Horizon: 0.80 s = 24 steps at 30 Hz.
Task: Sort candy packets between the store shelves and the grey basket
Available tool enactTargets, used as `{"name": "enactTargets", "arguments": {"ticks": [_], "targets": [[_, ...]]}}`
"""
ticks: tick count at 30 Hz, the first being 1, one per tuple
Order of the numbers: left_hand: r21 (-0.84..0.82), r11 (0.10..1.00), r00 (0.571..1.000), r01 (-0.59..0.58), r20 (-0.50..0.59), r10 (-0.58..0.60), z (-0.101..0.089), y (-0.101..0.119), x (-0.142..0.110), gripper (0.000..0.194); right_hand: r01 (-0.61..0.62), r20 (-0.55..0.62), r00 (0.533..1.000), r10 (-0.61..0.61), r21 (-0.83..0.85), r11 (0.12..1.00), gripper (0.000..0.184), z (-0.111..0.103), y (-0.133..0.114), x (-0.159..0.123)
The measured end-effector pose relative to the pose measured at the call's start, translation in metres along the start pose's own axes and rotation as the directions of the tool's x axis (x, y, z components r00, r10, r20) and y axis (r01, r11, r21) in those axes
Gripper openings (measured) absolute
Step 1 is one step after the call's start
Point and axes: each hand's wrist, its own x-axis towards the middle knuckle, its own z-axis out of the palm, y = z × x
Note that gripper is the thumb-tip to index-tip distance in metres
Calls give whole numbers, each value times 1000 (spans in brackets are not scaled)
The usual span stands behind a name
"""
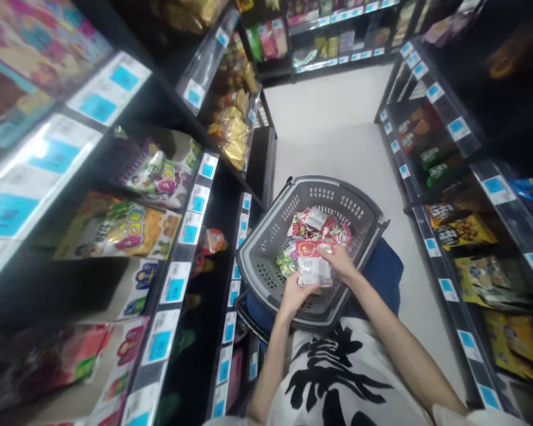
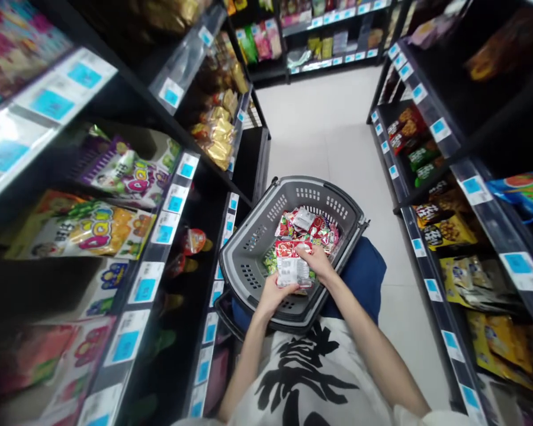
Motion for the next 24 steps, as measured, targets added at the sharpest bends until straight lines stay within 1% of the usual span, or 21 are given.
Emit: {"name": "enactTargets", "arguments": {"ticks": [4,9,13,17,21,24], "targets": [[40,999,1000,-5,28,4,2,4,-1,58,4,-17,1000,-4,14,1000,40,0,-1,-2],[-5,1000,999,-8,43,8,5,3,-2,57,5,-42,999,-7,-51,999,39,-5,-1,0],[0,997,996,-75,57,75,5,-1,-1,57,-4,-38,999,-1,-113,994,44,-8,-3,0],[-6,991,990,-131,44,131,5,-6,0,55,-15,-75,997,5,-132,991,37,-6,-6,-1],[-4,989,987,-150,49,150,5,-5,-1,56,-11,-77,997,-1,-153,988,36,-4,-7,-3],[-21,990,988,-142,53,143,5,-2,-1,60,3,-66,998,-13,-140,990,37,-4,-7,-3]]}}
